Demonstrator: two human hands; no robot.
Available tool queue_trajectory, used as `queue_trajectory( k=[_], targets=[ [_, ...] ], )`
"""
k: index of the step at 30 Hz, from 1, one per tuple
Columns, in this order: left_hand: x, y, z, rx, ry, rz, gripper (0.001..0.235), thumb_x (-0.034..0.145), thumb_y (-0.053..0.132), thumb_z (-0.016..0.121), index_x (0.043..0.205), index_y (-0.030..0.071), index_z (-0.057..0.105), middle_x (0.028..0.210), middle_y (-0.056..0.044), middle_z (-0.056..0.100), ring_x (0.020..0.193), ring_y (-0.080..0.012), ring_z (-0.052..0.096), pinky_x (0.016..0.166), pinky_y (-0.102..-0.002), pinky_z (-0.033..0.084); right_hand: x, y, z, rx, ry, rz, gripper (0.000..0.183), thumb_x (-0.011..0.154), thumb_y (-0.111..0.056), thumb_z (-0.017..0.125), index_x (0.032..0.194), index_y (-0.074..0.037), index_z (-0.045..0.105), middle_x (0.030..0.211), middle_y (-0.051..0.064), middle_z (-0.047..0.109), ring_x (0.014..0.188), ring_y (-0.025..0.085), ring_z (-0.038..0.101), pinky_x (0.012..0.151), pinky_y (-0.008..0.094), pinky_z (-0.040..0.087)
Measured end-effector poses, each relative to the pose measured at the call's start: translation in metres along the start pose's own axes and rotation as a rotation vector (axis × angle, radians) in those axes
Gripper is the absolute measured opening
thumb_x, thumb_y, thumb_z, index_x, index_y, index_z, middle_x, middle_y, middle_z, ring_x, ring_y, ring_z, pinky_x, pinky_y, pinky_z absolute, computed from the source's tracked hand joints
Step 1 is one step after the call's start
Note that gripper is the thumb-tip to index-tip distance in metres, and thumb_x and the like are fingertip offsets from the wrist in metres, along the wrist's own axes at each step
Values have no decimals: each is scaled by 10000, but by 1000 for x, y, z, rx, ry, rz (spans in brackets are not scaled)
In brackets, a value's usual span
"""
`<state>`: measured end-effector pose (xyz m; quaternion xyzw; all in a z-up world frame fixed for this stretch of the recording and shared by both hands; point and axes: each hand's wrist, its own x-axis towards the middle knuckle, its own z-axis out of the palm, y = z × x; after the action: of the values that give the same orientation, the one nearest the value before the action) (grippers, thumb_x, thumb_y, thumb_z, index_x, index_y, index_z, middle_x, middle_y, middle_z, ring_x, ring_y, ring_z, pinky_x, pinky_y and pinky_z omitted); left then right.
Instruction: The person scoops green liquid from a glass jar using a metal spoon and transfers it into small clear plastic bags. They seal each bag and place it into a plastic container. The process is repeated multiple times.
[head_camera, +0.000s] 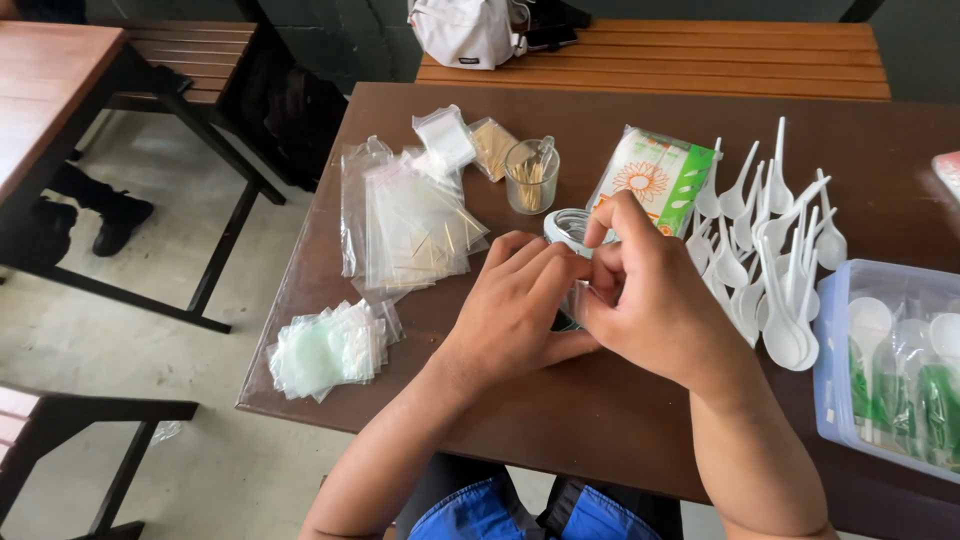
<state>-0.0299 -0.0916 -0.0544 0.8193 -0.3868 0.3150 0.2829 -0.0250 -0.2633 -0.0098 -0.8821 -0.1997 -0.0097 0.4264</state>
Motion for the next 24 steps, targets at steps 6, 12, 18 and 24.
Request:
queue_trajectory(
  k=[6, 12, 18, 24],
  targets=[
    [-21, -9, -24, -268, -79, -282, 491, 829, 502, 753, 1024, 104, 540, 924, -11, 632, 845, -214, 631, 904, -379, 398, 7, 13, -2, 441, -360, -232, 415, 931, -241, 685, 1218, -101, 419, 697, 27, 675, 605, 92, 609, 554, 237, 451],
    [-25, -45, -19, -552, -68, -351, 629, 876, 514, 741, 1260, 44, 579, 962, -173, 670, 833, -357, 695, 831, -461, 482, 45, 53, 19, -34, 53, -283, 323, 879, -258, 802, 1129, -65, 737, 704, 107, 611, 562, 222, 528, 565, 357, 461],
    [-15, -81, -13, -623, -59, -360, 583, 978, 425, 643, 1317, -11, 454, 904, -210, 572, 776, -372, 622, 712, -473, 503, 60, 66, 36, -232, -112, -96, 350, 864, -378, 772, 1139, -162, 765, 802, 79, 568, 827, 328, 650, 825, 477, 535],
    [-52, -93, -3, -789, -74, -347, 532, 873, 415, 759, 1221, 57, 574, 840, -99, 560, 764, -210, 556, 695, -351, 467, 56, 49, 33, -148, -213, -121, 54, 819, -160, 759, 846, -129, 794, 661, 89, 671, 735, 310, 698, 749, 423, 558]
  ],
)
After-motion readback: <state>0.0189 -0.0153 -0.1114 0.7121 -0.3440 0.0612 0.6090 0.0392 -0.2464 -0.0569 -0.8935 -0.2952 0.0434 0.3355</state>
